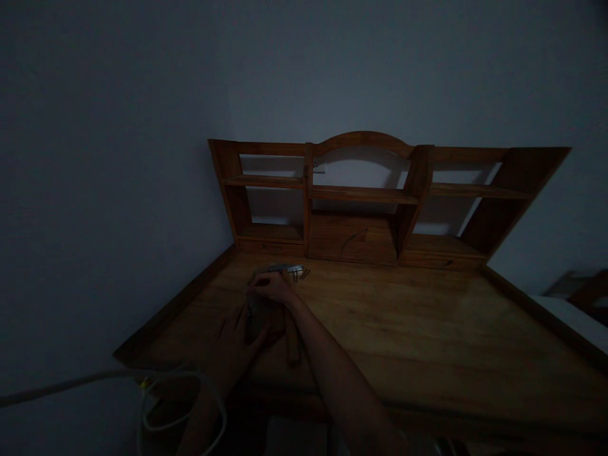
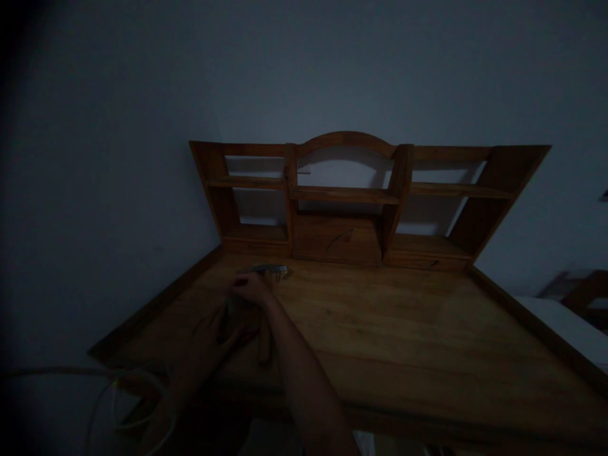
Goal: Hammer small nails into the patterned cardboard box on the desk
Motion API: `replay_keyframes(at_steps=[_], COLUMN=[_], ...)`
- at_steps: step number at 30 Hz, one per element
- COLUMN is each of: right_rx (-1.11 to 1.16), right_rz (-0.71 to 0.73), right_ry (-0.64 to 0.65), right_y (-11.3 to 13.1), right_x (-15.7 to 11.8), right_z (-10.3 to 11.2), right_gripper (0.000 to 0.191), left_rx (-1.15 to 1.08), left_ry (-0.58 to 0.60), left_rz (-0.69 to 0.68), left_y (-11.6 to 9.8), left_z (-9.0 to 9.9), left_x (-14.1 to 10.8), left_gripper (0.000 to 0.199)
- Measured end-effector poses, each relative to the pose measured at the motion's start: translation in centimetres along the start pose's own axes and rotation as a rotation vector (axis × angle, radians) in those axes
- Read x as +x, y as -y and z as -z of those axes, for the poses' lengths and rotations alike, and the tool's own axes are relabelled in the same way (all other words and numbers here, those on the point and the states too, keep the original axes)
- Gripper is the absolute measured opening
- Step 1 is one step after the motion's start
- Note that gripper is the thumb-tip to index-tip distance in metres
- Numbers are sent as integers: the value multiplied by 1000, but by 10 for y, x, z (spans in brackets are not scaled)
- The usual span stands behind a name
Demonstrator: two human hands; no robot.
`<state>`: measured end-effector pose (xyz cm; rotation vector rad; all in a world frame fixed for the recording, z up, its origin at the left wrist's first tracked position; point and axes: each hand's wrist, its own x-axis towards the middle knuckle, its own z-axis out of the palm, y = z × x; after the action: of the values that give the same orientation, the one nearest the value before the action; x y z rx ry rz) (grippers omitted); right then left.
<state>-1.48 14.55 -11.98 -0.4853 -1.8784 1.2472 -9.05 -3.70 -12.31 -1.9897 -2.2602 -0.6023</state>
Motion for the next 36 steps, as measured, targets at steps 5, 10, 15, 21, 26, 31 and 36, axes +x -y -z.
replay_keyframes(at_steps=[5, 10, 15, 21, 26, 31, 36], right_rx=[-11, -186, -446, -593, -617, -590, -514], right_rz=[-77, -182, -339, -454, -485, -483, -448], right_ry=[-247, -566, -767, -771, -750, -759, -752], right_y=[8, 6, -7, -16, -18, -15, -9], right_x=[10, 4, -19, -22, -21, -23, -28], right_z=[7, 45, 73, 73, 76, 77, 76], right_gripper=[37, 45, 35, 26, 21, 17, 16], left_rx=[19, 32, 40, 48, 83, 149, 78], left_ry=[25, -1, 17, 37, 3, 48, -10], left_rz=[-32, -46, -45, -26, -11, -151, 23], left_y=[4, 5, 3, 2, 10, 19, 5], left_z=[-1, -3, 2, 1, -11, -16, -8], left_x=[0, 1, -2, -1, 0, -1, 1], left_gripper=[54, 56, 54, 58, 57, 44, 61])
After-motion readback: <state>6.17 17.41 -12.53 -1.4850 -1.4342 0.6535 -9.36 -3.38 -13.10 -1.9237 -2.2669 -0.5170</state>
